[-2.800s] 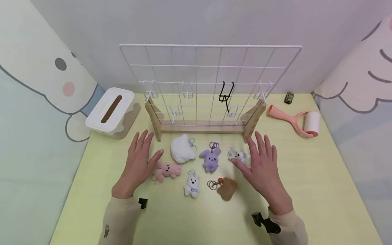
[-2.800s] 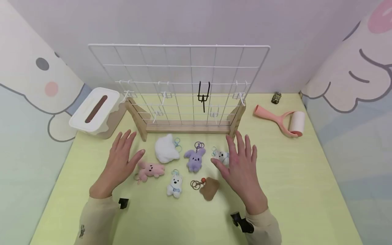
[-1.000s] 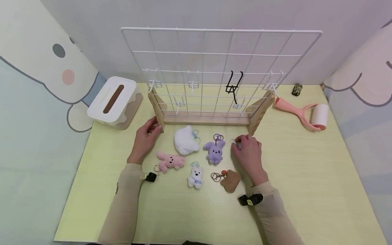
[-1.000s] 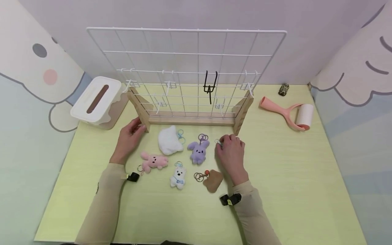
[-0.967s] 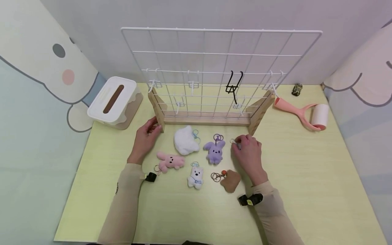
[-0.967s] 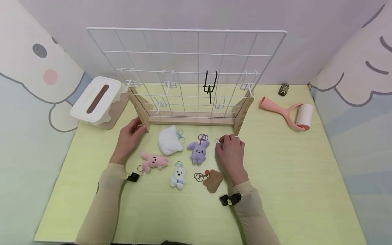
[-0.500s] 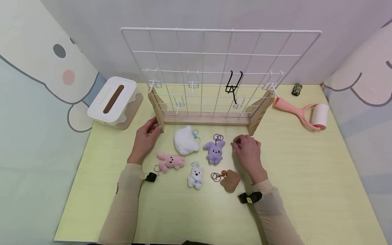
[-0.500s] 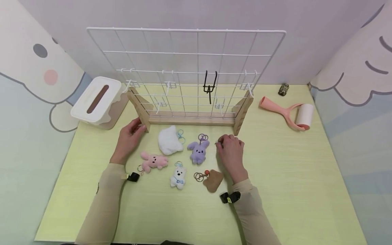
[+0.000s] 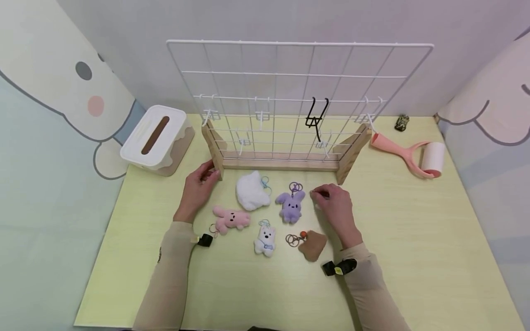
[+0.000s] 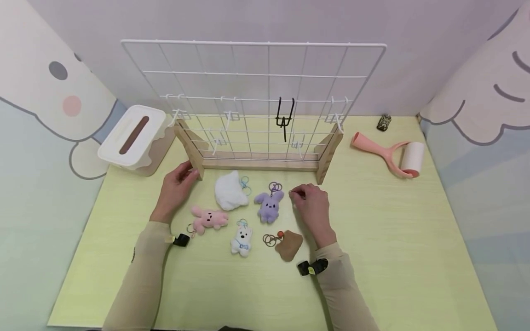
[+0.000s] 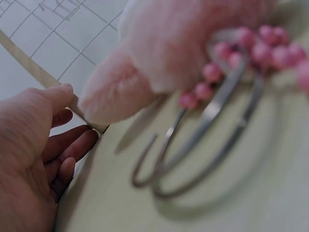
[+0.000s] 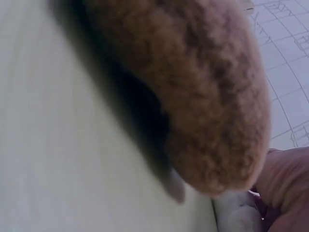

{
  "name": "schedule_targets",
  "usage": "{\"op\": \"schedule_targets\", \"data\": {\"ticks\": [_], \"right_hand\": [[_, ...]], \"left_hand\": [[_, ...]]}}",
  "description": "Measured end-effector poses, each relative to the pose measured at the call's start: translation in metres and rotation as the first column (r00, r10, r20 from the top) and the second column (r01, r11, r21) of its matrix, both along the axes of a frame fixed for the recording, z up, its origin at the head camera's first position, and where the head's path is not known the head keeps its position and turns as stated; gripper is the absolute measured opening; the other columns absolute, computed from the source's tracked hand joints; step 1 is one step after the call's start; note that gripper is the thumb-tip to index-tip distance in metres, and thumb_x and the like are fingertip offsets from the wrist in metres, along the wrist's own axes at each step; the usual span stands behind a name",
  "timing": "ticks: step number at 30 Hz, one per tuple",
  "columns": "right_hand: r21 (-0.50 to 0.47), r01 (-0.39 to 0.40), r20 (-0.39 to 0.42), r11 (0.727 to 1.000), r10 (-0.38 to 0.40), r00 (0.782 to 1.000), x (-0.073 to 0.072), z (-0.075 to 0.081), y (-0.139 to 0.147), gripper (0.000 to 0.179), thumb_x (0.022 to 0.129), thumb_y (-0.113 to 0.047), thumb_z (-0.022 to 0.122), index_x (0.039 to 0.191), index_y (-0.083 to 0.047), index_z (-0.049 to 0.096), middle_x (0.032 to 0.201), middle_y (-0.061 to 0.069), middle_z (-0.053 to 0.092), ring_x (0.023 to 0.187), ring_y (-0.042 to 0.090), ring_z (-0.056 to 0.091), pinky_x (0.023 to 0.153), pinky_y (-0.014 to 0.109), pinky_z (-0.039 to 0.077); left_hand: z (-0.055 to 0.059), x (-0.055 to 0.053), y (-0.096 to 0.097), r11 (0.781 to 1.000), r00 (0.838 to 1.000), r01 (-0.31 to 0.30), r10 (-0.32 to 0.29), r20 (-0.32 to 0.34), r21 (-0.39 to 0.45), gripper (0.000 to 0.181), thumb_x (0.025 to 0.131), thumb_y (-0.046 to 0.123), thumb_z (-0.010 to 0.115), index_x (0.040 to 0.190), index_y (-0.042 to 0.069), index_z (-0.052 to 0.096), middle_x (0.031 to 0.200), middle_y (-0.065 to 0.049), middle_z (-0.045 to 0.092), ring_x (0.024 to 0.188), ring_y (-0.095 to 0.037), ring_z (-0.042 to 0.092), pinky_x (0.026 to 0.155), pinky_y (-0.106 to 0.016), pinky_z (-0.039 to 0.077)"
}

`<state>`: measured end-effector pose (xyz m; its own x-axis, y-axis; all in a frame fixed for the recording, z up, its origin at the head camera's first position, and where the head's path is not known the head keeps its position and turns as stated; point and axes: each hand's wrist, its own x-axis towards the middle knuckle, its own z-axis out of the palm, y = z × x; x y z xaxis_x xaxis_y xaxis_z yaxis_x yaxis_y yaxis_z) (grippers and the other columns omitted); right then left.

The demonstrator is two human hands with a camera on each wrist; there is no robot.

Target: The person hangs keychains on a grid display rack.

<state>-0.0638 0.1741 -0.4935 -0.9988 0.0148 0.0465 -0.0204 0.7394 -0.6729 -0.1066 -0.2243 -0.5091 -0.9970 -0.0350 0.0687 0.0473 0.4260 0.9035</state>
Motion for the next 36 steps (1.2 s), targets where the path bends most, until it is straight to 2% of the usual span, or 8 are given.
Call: {"op": "schedule_targets", "data": {"ticks": [6, 11, 18, 23, 29, 31, 36], "right_hand": [[-0.092, 0.043, -0.111, 0.995, -0.053, 0.992, -0.003, 0.006, 0.003, 0.011, 0.094, -0.012, 0.080, 0.099, -0.003, 0.082, 0.092, 0.013, 0.079, 0.083, 0.030, 0.070, 0.075, 0.039, 0.049], [-0.116, 0.069, -0.159, 0.991, -0.087, 0.983, -0.006, 0.017, 0.007, 0.010, 0.096, -0.012, 0.079, 0.101, -0.003, 0.082, 0.093, 0.012, 0.078, 0.085, 0.027, 0.070, 0.072, 0.026, 0.045], [-0.150, 0.066, -0.237, 0.986, -0.101, 0.966, -0.010, 0.028, 0.013, 0.012, 0.098, -0.010, 0.076, 0.103, 0.000, 0.081, 0.093, 0.015, 0.079, 0.080, 0.026, 0.069, 0.066, 0.011, 0.040], [-0.176, 0.068, -0.319, 0.982, -0.122, 0.940, -0.016, 0.035, 0.018, 0.011, 0.098, -0.004, 0.075, 0.104, 0.002, 0.080, 0.097, 0.017, 0.079, 0.082, 0.023, 0.069, 0.072, 0.010, 0.043], [-0.270, 0.077, -0.360, 0.960, -0.174, 0.916, -0.025, 0.045, 0.021, 0.011, 0.097, -0.001, 0.073, 0.105, 0.003, 0.080, 0.099, 0.018, 0.079, 0.083, -0.002, 0.063, 0.076, 0.010, 0.046], [-0.302, 0.073, -0.371, 0.951, -0.187, 0.909, -0.027, 0.050, 0.021, 0.011, 0.097, -0.001, 0.073, 0.105, 0.004, 0.079, 0.099, 0.018, 0.078, 0.082, -0.006, 0.062, 0.076, 0.011, 0.047], [-0.371, 0.066, -0.434, 0.926, -0.235, 0.870, -0.034, 0.067, 0.018, 0.010, 0.097, -0.003, 0.074, 0.102, 0.003, 0.080, 0.095, 0.018, 0.078, 0.080, -0.006, 0.064, 0.076, 0.012, 0.049]], "left_hand": [[0.000, -0.001, 0.000, 1.000, 1.000, 0.004, -0.004, 0.001, 0.013, 0.047, 0.105, 0.031, 0.067, 0.147, 0.012, 0.063, 0.121, -0.013, 0.073, 0.093, -0.016, 0.062, 0.078, -0.019, 0.046], [0.000, -0.001, 0.000, 1.000, 1.000, -0.002, 0.002, 0.012, 0.019, 0.046, 0.104, 0.032, 0.068, 0.146, 0.013, 0.064, 0.119, -0.013, 0.073, 0.092, -0.016, 0.062, 0.078, -0.020, 0.046], [0.000, 0.000, 0.000, 1.000, 1.000, -0.005, 0.005, 0.019, 0.012, 0.048, 0.104, 0.032, 0.068, 0.146, 0.010, 0.064, 0.119, -0.013, 0.073, 0.093, -0.016, 0.062, 0.078, -0.020, 0.046], [0.000, -0.001, 0.001, 1.000, 1.000, -0.006, 0.006, 0.017, 0.010, 0.048, 0.104, 0.033, 0.068, 0.146, 0.010, 0.064, 0.121, -0.013, 0.072, 0.094, -0.017, 0.062, 0.078, -0.020, 0.046], [0.000, 0.000, 0.000, 1.000, 1.000, -0.010, 0.010, 0.028, 0.004, 0.048, 0.105, 0.034, 0.068, 0.147, 0.011, 0.064, 0.116, -0.014, 0.072, 0.093, -0.016, 0.062, 0.079, -0.021, 0.046], [0.000, 0.000, 0.000, 1.000, 0.999, -0.010, 0.010, 0.036, 0.001, 0.048, 0.105, 0.034, 0.067, 0.147, 0.011, 0.063, 0.116, -0.014, 0.072, 0.093, -0.016, 0.062, 0.079, -0.021, 0.046], [0.000, 0.001, -0.001, 1.000, 0.999, -0.006, 0.006, 0.044, -0.004, 0.048, 0.105, 0.033, 0.067, 0.148, 0.012, 0.062, 0.120, -0.014, 0.072, 0.094, -0.015, 0.061, 0.080, -0.020, 0.046]]}}
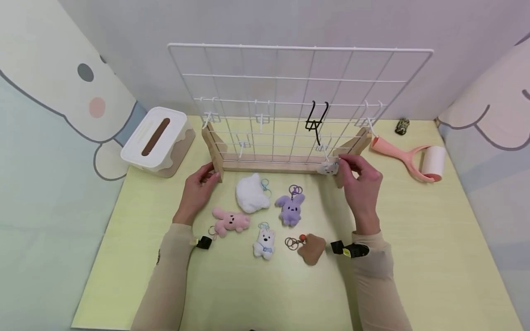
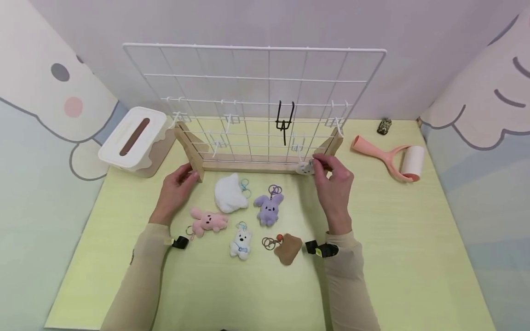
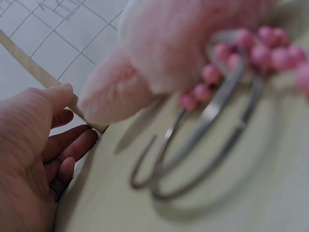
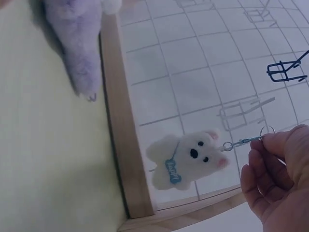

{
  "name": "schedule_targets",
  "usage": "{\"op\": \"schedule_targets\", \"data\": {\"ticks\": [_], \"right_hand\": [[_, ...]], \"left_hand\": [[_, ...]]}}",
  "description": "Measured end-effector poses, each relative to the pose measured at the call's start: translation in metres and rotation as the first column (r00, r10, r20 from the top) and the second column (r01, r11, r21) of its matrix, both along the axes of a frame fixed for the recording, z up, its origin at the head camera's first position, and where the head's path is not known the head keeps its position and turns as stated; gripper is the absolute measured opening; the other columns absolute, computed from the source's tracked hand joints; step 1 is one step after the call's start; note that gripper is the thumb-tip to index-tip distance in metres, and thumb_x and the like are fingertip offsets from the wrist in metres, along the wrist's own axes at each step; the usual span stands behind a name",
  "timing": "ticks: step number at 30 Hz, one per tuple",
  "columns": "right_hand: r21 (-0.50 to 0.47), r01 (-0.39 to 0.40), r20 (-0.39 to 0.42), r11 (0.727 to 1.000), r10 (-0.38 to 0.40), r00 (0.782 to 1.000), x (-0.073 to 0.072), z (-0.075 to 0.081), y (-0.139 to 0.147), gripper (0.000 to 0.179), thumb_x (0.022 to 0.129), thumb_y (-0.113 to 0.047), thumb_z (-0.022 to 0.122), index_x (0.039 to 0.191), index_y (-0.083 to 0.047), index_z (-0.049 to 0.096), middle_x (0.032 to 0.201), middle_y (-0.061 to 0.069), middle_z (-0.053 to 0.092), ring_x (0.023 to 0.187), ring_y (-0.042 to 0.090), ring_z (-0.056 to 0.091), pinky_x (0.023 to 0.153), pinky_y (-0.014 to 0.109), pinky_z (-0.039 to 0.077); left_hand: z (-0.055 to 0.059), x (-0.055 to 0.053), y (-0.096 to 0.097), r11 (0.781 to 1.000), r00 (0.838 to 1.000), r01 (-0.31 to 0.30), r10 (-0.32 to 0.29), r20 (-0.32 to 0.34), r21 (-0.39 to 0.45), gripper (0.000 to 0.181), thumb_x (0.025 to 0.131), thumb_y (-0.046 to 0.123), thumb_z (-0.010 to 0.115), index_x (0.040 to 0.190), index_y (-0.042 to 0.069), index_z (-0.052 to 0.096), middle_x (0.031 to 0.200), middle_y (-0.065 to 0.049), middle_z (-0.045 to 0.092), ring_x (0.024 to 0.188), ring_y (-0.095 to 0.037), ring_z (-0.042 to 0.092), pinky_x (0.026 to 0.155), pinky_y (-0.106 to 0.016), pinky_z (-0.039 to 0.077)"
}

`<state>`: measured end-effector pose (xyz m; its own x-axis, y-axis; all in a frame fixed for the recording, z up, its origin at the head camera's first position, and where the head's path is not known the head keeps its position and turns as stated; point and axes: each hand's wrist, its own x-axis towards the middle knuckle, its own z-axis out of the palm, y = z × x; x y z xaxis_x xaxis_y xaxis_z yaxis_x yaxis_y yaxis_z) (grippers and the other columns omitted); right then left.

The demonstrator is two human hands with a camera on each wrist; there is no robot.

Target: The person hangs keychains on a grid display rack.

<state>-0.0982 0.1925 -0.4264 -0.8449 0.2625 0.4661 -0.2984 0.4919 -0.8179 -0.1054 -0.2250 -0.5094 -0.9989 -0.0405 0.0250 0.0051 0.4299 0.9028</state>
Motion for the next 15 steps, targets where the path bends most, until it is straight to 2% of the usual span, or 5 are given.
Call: {"op": "schedule_targets", "data": {"ticks": [2, 9, 15], "right_hand": [[-0.029, 0.016, -0.035, 0.999, -0.017, 0.999, -0.001, 0.008, 0.001, 0.010, 0.095, -0.003, 0.074, 0.100, 0.003, 0.080, 0.093, 0.015, 0.078, 0.080, -0.004, 0.066, 0.077, 0.013, 0.050], [-0.171, 0.058, -0.117, 0.984, -0.078, 0.990, -0.006, 0.030, 0.009, 0.014, 0.092, -0.005, 0.075, 0.095, 0.008, 0.079, 0.084, -0.013, 0.073, 0.074, 0.002, 0.066, 0.075, 0.016, 0.052], [-0.365, 0.022, -0.188, 0.931, -0.097, 0.977, -0.008, 0.045, 0.011, 0.013, 0.089, 0.003, 0.077, 0.095, 0.015, 0.074, 0.083, -0.003, 0.075, 0.071, 0.010, 0.065, 0.070, 0.019, 0.050]], "left_hand": [[-0.001, 0.000, 0.001, 1.000, 1.000, 0.002, -0.002, -0.002, 0.010, 0.047, 0.105, 0.032, 0.068, 0.148, 0.012, 0.063, 0.118, -0.014, 0.073, 0.094, -0.015, 0.061, 0.079, -0.020, 0.045], [0.000, 0.001, 0.000, 1.000, 1.000, -0.013, 0.013, 0.004, 0.012, 0.047, 0.104, 0.034, 0.069, 0.146, 0.014, 0.064, 0.116, -0.013, 0.073, 0.093, -0.014, 0.062, 0.078, -0.020, 0.046], [-0.002, 0.000, 0.000, 1.000, 1.000, -0.021, 0.021, 0.015, -0.013, 0.049, 0.105, 0.039, 0.067, 0.147, 0.015, 0.064, 0.116, -0.012, 0.073, 0.092, -0.013, 0.062, 0.078, -0.022, 0.046]]}}
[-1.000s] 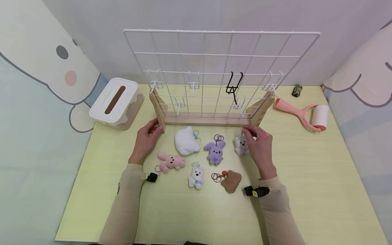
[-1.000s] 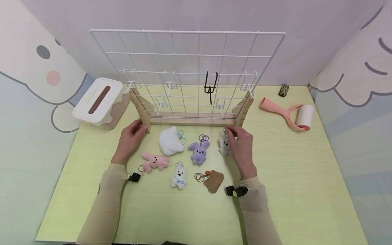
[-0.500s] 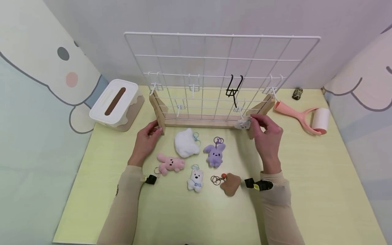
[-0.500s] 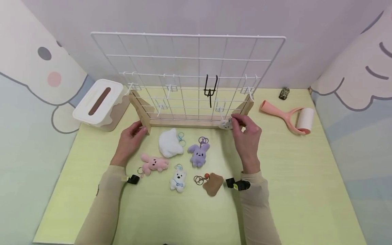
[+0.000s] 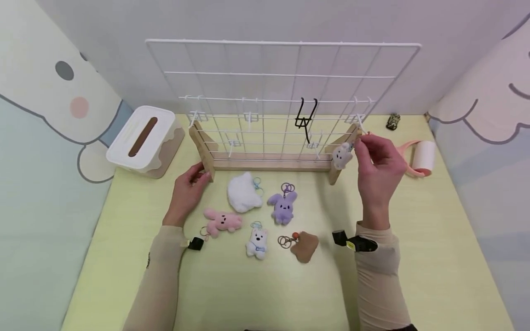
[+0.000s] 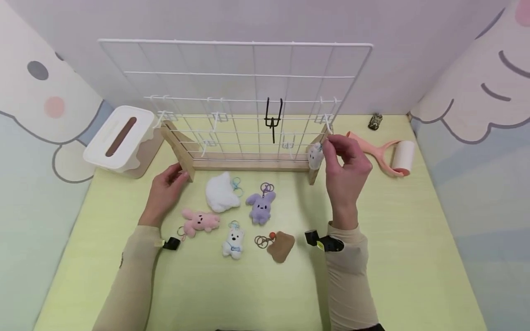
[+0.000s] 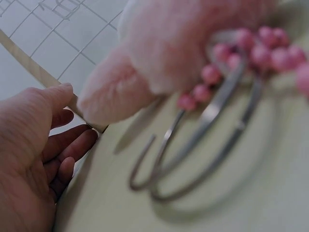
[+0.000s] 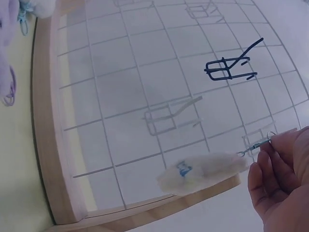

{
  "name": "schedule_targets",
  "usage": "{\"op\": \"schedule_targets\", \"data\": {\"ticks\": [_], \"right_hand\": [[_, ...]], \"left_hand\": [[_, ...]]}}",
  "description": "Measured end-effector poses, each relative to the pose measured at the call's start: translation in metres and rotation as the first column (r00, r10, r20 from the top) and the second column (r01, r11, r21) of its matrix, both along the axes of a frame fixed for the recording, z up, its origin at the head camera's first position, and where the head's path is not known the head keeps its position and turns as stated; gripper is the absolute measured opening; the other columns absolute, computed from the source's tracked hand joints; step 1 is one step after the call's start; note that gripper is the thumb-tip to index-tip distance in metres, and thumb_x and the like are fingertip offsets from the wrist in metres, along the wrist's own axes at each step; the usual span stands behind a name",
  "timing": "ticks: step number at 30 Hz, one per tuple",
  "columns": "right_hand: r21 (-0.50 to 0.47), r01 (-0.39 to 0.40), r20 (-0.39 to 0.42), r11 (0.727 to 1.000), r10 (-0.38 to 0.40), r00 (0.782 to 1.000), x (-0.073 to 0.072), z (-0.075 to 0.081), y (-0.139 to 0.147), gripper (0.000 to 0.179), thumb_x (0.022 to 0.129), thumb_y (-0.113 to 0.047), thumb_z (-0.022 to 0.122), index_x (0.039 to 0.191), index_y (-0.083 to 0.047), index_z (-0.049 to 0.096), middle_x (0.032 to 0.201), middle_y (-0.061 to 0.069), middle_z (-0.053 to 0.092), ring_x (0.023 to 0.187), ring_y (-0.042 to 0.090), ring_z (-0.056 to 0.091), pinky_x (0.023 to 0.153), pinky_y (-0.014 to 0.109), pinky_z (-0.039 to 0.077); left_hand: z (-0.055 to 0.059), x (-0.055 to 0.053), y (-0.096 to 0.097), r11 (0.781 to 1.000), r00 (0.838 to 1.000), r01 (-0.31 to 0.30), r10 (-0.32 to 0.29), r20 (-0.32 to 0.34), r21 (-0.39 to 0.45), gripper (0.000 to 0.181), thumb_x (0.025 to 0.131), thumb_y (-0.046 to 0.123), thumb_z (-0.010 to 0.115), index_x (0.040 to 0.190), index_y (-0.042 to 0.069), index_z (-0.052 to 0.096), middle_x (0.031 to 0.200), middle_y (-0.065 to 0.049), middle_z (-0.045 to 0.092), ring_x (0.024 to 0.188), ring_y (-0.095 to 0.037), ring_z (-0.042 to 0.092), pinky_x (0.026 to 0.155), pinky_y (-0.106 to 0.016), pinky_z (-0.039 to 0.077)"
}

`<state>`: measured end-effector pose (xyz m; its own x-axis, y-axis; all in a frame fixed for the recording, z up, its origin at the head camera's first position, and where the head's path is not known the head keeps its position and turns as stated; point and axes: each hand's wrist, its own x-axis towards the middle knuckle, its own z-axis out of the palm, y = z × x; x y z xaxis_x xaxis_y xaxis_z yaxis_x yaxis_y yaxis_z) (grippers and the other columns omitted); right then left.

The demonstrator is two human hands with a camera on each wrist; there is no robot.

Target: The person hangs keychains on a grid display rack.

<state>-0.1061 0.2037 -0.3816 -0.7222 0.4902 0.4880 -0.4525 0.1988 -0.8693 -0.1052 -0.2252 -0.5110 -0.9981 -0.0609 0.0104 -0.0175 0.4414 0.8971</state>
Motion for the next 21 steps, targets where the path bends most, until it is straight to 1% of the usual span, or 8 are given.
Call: {"op": "schedule_targets", "data": {"ticks": [2, 4, 7, 9, 14, 18, 21], "right_hand": [[-0.049, -0.012, -0.038, 0.999, 0.010, 0.999, 0.000, 0.005, -0.002, 0.015, 0.088, 0.005, 0.078, 0.095, 0.017, 0.072, 0.083, 0.000, 0.076, 0.069, 0.011, 0.064, 0.067, 0.020, 0.049], [-0.071, -0.020, -0.074, 0.997, 0.014, 0.997, 0.000, 0.009, -0.003, 0.016, 0.087, 0.006, 0.078, 0.095, 0.018, 0.071, 0.083, 0.003, 0.076, 0.068, 0.012, 0.063, 0.065, 0.021, 0.047], [-0.100, -0.031, -0.124, 0.995, 0.019, 0.992, 0.000, 0.013, -0.006, 0.015, 0.086, 0.008, 0.077, 0.094, 0.019, 0.070, 0.083, 0.005, 0.076, 0.069, 0.014, 0.063, 0.067, 0.022, 0.050], [-0.108, -0.026, -0.151, 0.994, 0.009, 0.989, 0.001, 0.016, -0.008, 0.013, 0.086, 0.009, 0.076, 0.092, 0.019, 0.070, 0.084, 0.005, 0.076, 0.069, 0.015, 0.064, 0.067, 0.023, 0.051], [-0.182, -0.034, -0.226, 0.983, -0.008, 0.974, 0.002, 0.021, -0.012, 0.011, 0.083, 0.014, 0.076, 0.088, 0.020, 0.069, 0.082, 0.009, 0.076, 0.069, 0.017, 0.066, 0.069, 0.024, 0.053], [-0.221, -0.017, -0.248, 0.975, -0.039, 0.968, 0.001, 0.021, -0.013, 0.011, 0.082, 0.014, 0.077, 0.088, 0.019, 0.069, 0.081, 0.011, 0.075, 0.068, 0.017, 0.067, 0.069, 0.024, 0.054], [-0.217, 0.009, -0.227, 0.976, -0.059, 0.972, 0.000, 0.020, -0.012, 0.010, 0.084, 0.013, 0.078, 0.089, 0.017, 0.070, 0.081, 0.011, 0.074, 0.067, 0.016, 0.066, 0.069, 0.024, 0.055]], "left_hand": [[0.000, 0.001, -0.002, 1.000, 1.000, -0.005, 0.005, -0.003, -0.001, 0.049, 0.104, 0.039, 0.067, 0.147, 0.015, 0.064, 0.115, -0.013, 0.073, 0.091, -0.014, 0.062, 0.077, -0.022, 0.046], [-0.001, 0.001, -0.004, 1.000, 1.000, -0.010, 0.010, -0.006, 0.000, 0.048, 0.104, 0.038, 0.067, 0.147, 0.015, 0.064, 0.115, -0.013, 0.073, 0.090, -0.014, 0.062, 0.076, -0.021, 0.047], [-0.001, 0.002, -0.005, 1.000, 1.000, -0.013, 0.013, -0.010, 0.003, 0.048, 0.104, 0.038, 0.068, 0.146, 0.015, 0.065, 0.115, -0.014, 0.074, 0.089, -0.013, 0.062, 0.074, -0.021, 0.047], [-0.001, 0.002, -0.005, 1.000, 1.000, -0.011, 0.011, -0.010, 0.002, 0.049, 0.104, 0.039, 0.068, 0.146, 0.015, 0.065, 0.115, -0.013, 0.074, 0.089, -0.014, 0.062, 0.074, -0.021, 0.047], [-0.002, 0.001, -0.005, 1.000, 1.000, -0.013, 0.013, -0.010, 0.001, 0.048, 0.104, 0.039, 0.068, 0.146, 0.015, 0.065, 0.113, -0.014, 0.074, 0.089, -0.014, 0.062, 0.075, -0.021, 0.047], [-0.002, -0.001, -0.002, 1.000, 1.000, -0.008, 0.008, -0.008, -0.002, 0.048, 0.104, 0.037, 0.068, 0.146, 0.014, 0.065, 0.115, -0.014, 0.074, 0.090, -0.012, 0.061, 0.076, -0.020, 0.046], [-0.001, -0.001, 0.001, 1.000, 1.000, -0.004, 0.004, -0.007, -0.004, 0.047, 0.105, 0.035, 0.068, 0.146, 0.013, 0.065, 0.117, -0.014, 0.073, 0.090, -0.012, 0.060, 0.076, -0.019, 0.045]]}}
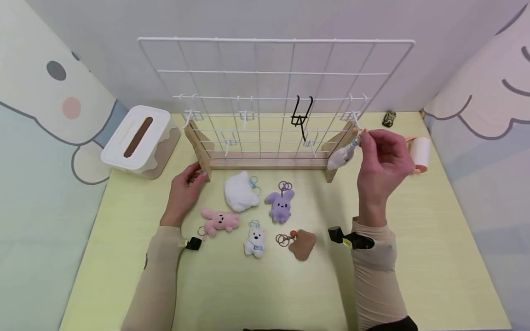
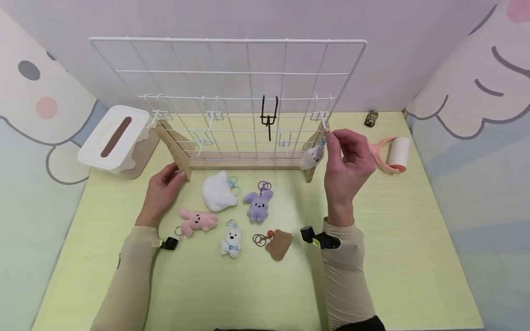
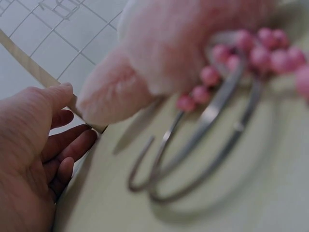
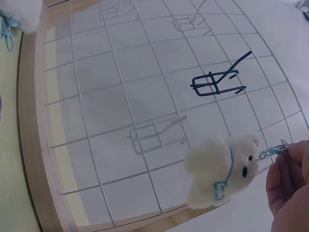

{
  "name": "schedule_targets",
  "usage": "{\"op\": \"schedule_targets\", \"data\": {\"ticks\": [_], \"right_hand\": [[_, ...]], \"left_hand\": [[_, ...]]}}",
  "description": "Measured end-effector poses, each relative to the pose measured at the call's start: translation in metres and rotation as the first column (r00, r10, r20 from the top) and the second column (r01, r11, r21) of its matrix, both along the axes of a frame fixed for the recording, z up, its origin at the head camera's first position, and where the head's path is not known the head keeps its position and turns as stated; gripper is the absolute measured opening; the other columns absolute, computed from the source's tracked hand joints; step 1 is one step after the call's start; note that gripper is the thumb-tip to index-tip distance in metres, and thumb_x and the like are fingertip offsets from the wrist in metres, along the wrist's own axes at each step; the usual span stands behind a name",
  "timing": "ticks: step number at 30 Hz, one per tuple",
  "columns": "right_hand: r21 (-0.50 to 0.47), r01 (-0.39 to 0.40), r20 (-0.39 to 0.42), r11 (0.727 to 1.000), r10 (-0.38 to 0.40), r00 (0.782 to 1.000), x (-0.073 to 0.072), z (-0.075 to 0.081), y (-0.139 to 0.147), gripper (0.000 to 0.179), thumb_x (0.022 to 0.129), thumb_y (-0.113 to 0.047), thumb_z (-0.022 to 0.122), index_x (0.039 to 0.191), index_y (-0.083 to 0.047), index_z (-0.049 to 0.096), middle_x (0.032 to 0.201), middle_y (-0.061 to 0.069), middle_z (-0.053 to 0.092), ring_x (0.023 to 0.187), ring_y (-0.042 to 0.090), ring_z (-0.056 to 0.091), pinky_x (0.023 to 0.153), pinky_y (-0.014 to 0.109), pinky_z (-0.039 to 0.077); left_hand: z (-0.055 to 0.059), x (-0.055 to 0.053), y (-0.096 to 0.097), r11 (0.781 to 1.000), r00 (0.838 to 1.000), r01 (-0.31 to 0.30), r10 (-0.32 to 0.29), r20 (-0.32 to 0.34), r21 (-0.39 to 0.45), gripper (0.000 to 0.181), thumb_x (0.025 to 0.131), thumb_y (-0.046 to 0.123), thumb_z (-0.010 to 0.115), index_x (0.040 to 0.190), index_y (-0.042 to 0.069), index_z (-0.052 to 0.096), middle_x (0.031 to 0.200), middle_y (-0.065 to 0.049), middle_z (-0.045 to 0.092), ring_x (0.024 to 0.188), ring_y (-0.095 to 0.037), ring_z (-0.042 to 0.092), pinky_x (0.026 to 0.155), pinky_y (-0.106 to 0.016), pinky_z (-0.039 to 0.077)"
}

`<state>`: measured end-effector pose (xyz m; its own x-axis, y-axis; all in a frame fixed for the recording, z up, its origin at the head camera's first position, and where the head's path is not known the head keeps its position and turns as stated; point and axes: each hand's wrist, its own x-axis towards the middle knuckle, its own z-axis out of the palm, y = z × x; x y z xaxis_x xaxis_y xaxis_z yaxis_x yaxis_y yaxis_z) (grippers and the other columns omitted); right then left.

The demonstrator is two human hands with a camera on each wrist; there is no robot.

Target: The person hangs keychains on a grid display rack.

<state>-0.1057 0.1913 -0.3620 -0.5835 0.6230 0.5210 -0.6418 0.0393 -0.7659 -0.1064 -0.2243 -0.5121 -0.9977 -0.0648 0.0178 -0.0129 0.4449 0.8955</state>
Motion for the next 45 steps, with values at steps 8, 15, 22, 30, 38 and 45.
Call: {"op": "schedule_targets", "data": {"ticks": [8, 15, 22, 30, 38, 45], "right_hand": [[-0.002, -0.011, 0.061, 1.000, 0.011, 0.998, -0.006, -0.012, 0.000, 0.009, 0.087, 0.010, 0.078, 0.093, 0.013, 0.072, 0.083, 0.010, 0.073, 0.068, 0.016, 0.062, 0.067, 0.024, 0.051], [0.019, 0.000, 0.084, 1.000, -0.002, 0.996, -0.007, -0.017, -0.002, 0.005, 0.087, 0.008, 0.076, 0.091, 0.009, 0.074, 0.084, 0.006, 0.072, 0.070, 0.014, 0.061, 0.067, 0.023, 0.048], [0.143, 0.020, 0.092, 0.989, -0.034, 0.995, -0.005, -0.022, -0.009, 0.012, 0.088, 0.003, 0.075, 0.092, 0.014, 0.071, 0.078, 0.000, 0.072, 0.061, 0.010, 0.056, 0.060, 0.020, 0.044], [0.267, -0.083, 0.138, 0.960, 0.047, 0.989, -0.001, -0.028, -0.022, 0.015, 0.091, -0.002, 0.075, 0.092, 0.013, 0.072, 0.076, -0.004, 0.069, 0.059, 0.008, 0.055, 0.057, 0.019, 0.043], [0.542, -0.242, 0.194, 0.805, 0.160, 0.968, 0.011, -0.025, -0.037, 0.001, 0.090, 0.004, 0.074, 0.090, 0.004, 0.075, 0.077, 0.009, 0.070, 0.060, 0.010, 0.050, 0.057, 0.017, 0.038], [0.730, -0.453, 0.324, 0.512, 0.324, 0.889, 0.016, -0.029, -0.054, 0.005, 0.091, 0.000, 0.076, 0.095, 0.001, 0.074, 0.081, 0.009, 0.072, 0.063, 0.012, 0.058, 0.055, 0.028, 0.048]], "left_hand": [[0.001, 0.000, 0.000, 1.000, 1.000, 0.003, -0.003, 0.000, 0.008, 0.047, 0.104, 0.034, 0.068, 0.147, 0.013, 0.064, 0.113, -0.014, 0.073, 0.090, -0.016, 0.060, 0.075, -0.020, 0.045], [0.000, 0.000, 0.000, 1.000, 1.000, -0.001, 0.001, 0.006, 0.001, 0.048, 0.104, 0.037, 0.068, 0.146, 0.014, 0.065, 0.110, -0.014, 0.073, 0.089, -0.015, 0.060, 0.075, -0.020, 0.046], [0.002, 0.001, -0.001, 1.000, 1.000, 0.001, -0.001, 0.010, 0.006, 0.047, 0.105, 0.031, 0.067, 0.148, 0.012, 0.062, 0.115, -0.017, 0.073, 0.091, -0.015, 0.059, 0.075, -0.020, 0.044], [0.003, 0.001, -0.001, 1.000, 1.000, 0.010, -0.010, 0.000, -0.004, 0.047, 0.105, 0.035, 0.067, 0.147, 0.014, 0.064, 0.113, -0.014, 0.073, 0.092, -0.019, 0.060, 0.077, -0.021, 0.044], [0.002, 0.000, 0.000, 1.000, 1.000, 0.010, -0.010, -0.009, 0.002, 0.047, 0.105, 0.035, 0.068, 0.146, 0.015, 0.065, 0.110, -0.014, 0.073, 0.090, -0.020, 0.060, 0.076, -0.021, 0.045], [0.001, -0.001, 0.001, 1.000, 1.000, 0.004, -0.004, 0.002, 0.005, 0.046, 0.105, 0.033, 0.069, 0.147, 0.015, 0.064, 0.113, -0.014, 0.073, 0.091, -0.016, 0.060, 0.076, -0.020, 0.045]]}}
